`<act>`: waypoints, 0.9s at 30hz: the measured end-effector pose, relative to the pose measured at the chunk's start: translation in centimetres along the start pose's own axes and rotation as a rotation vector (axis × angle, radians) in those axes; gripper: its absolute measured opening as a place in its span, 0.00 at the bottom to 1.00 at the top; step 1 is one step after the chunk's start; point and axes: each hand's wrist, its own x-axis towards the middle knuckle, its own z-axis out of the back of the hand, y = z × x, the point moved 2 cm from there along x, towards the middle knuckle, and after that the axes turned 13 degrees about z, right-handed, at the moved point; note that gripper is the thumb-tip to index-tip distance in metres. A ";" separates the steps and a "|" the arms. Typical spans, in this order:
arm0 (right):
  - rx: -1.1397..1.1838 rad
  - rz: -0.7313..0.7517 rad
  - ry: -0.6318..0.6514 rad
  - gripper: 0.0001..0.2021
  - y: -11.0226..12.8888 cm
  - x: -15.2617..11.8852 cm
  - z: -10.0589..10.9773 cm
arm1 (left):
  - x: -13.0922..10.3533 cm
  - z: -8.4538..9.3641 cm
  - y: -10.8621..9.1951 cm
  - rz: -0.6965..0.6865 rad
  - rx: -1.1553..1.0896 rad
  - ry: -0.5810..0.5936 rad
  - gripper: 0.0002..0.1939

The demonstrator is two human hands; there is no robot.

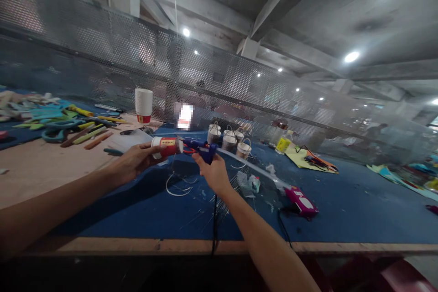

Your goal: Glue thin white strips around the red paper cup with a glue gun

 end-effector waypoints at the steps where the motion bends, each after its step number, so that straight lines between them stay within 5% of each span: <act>1: 0.114 -0.036 0.001 0.24 0.1 0.2 0.0 | 0.0 0.0 0.0 0.007 0.003 -0.006 0.04; 5: 0.466 -0.133 0.012 0.28 -0.1 0.6 0.3 | -0.1 0.1 0.0 0.016 0.008 0.004 0.05; 8: 0.511 -0.173 0.046 0.30 -1.1 1.0 0.8 | -0.2 0.0 -0.1 -0.001 -0.024 0.024 0.04; 17: -0.043 -0.380 0.191 0.26 -4.2 1.8 3.5 | -0.1 -0.3 -0.4 -0.012 -0.101 -0.005 0.05; 27: -0.429 -0.447 0.254 0.28 -6.5 1.9 5.0 | 0.5 0.1 0.0 -0.016 -0.126 0.053 0.03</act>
